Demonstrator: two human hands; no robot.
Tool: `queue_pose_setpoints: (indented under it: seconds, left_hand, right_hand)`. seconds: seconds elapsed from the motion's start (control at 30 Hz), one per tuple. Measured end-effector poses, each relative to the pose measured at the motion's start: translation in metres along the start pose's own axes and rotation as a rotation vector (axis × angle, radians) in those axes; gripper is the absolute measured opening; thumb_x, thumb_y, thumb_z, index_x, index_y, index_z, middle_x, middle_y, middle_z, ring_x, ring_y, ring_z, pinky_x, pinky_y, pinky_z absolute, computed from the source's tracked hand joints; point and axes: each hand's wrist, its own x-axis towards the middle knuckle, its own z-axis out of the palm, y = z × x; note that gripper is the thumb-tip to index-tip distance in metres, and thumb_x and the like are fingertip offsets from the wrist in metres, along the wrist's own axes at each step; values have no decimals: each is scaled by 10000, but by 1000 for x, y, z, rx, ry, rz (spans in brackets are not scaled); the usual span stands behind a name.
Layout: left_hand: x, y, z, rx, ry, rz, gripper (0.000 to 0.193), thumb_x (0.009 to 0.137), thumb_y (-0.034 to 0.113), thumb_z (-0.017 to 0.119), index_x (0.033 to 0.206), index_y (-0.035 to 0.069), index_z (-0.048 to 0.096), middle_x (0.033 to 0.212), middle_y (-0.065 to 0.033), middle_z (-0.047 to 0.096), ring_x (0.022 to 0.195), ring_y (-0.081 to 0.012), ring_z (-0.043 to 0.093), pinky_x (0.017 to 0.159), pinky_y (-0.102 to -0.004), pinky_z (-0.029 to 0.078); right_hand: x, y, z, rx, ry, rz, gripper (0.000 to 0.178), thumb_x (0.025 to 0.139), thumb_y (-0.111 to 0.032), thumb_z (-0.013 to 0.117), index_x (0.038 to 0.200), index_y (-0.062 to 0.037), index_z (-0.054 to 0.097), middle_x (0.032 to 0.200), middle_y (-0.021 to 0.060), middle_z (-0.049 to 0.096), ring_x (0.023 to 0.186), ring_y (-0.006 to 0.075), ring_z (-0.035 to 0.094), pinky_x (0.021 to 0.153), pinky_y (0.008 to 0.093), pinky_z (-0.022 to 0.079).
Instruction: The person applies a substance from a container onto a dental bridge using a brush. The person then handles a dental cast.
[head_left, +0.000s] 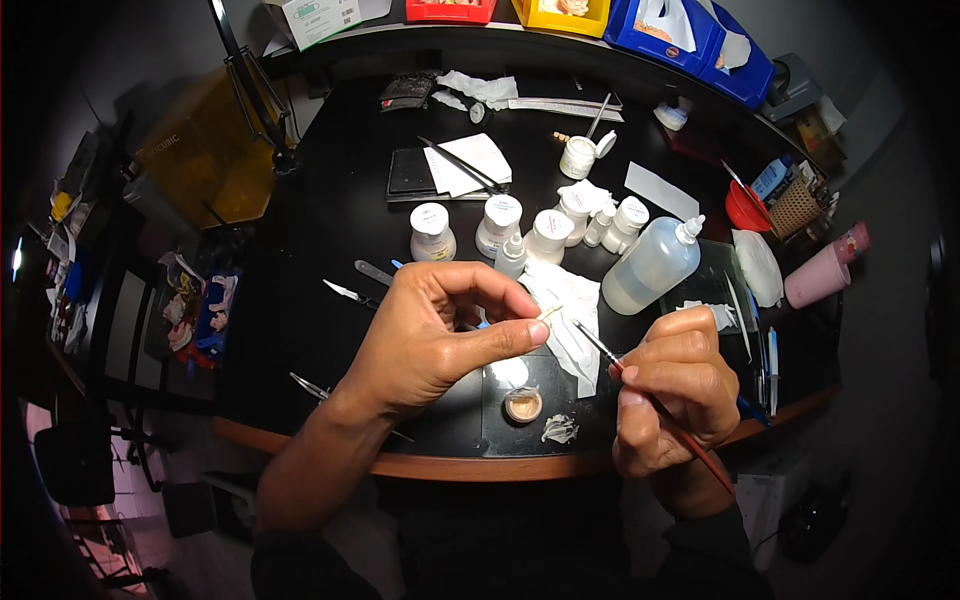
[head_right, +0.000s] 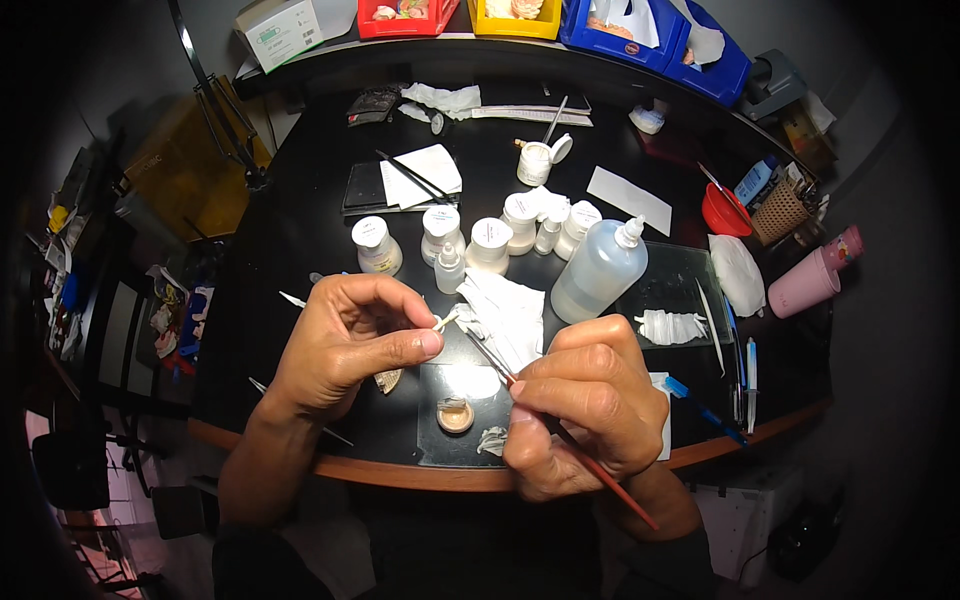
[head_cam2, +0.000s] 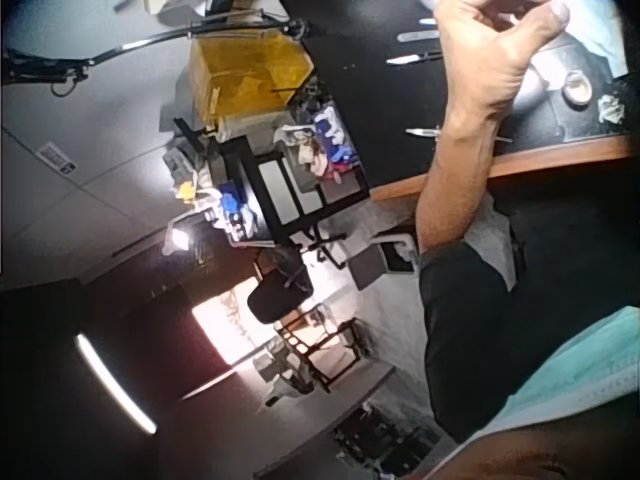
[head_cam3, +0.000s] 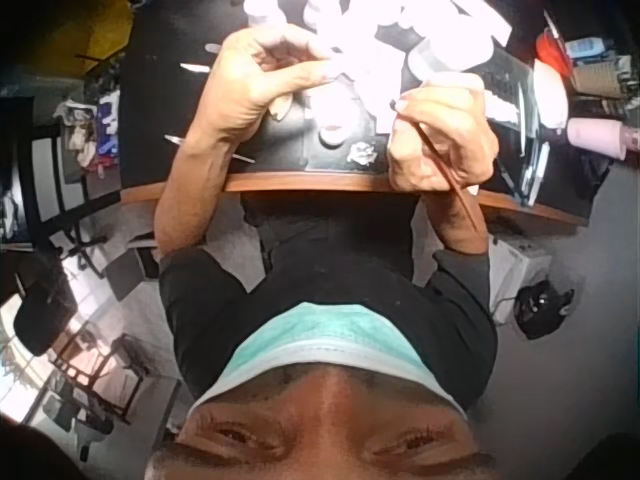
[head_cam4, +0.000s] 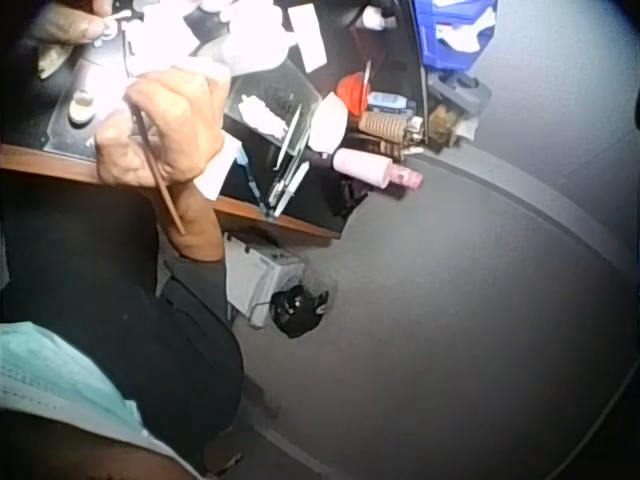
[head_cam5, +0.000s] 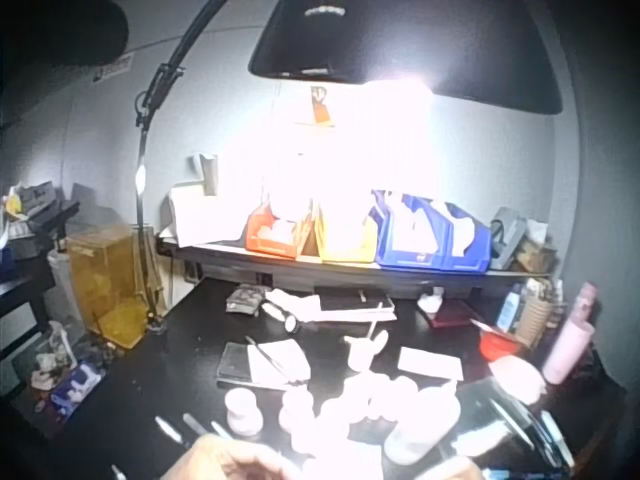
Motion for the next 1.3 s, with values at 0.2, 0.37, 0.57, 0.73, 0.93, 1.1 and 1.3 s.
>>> queue_pose_setpoints:
  seconds: [0.2, 0.37, 0.57, 0.73, 0.93, 1.1, 1.3]
  left_hand:
    - [1, -2, 0, 61, 14, 46, 161, 811, -42, 830, 929, -17, 723, 856, -59, 717, 769, -85, 667, 712, -216, 522]
    - [1, -3, 0, 47, 16, 69, 175, 803, -47, 839, 925, -18, 718, 851, -63, 713, 775, -89, 678, 706, -212, 535]
    - [1, -2, 0, 49, 21, 61, 180, 797, -53, 840, 919, -16, 713, 853, -69, 712, 763, -89, 678, 697, -213, 541]
    - [1, -3, 1, 57, 30, 76, 183, 793, -58, 841, 912, -18, 709, 855, -73, 711, 759, -93, 682, 685, -212, 540]
    - [0, -2, 1, 58, 20, 75, 188, 792, -58, 842, 916, -19, 706, 858, -72, 708, 761, -95, 683, 692, -213, 544]
    - [1, -5, -1, 50, 32, 80, 182, 802, -66, 826, 927, -11, 706, 864, -63, 703, 786, -94, 678, 717, -217, 542]
    - [8, -8, -8, 127, 65, 209, 208, 815, -35, 829, 951, 14, 678, 828, -20, 682, 754, -45, 632, 684, -187, 493]
  right_hand:
    - [0, 1, 2, -53, -11, -15, 254, 673, 36, 658, 918, -30, 669, 790, 61, 679, 681, 199, 537, 612, 302, 432]
    - [0, 2, 1, -59, -31, -11, 272, 675, 46, 667, 936, -31, 673, 794, 61, 679, 693, 196, 550, 616, 299, 441]
    - [2, 0, 3, -71, -23, -15, 283, 668, 51, 679, 938, -32, 674, 793, 61, 677, 698, 196, 549, 612, 300, 441]
    - [0, 1, 0, -61, -37, -1, 292, 668, 54, 680, 947, -32, 676, 806, 65, 685, 711, 200, 560, 613, 296, 444]
    - [1, 0, 2, -65, -25, -15, 267, 659, 46, 680, 915, -31, 671, 776, 61, 674, 676, 200, 546, 607, 296, 437]
    - [-1, 2, 0, -14, -29, 4, 182, 669, 3, 660, 847, -31, 656, 731, 56, 651, 643, 193, 521, 577, 297, 408]
    - [0, 6, 5, 207, -185, 293, 76, 598, -17, 607, 671, -22, 591, 619, 67, 584, 555, 190, 505, 525, 307, 392]
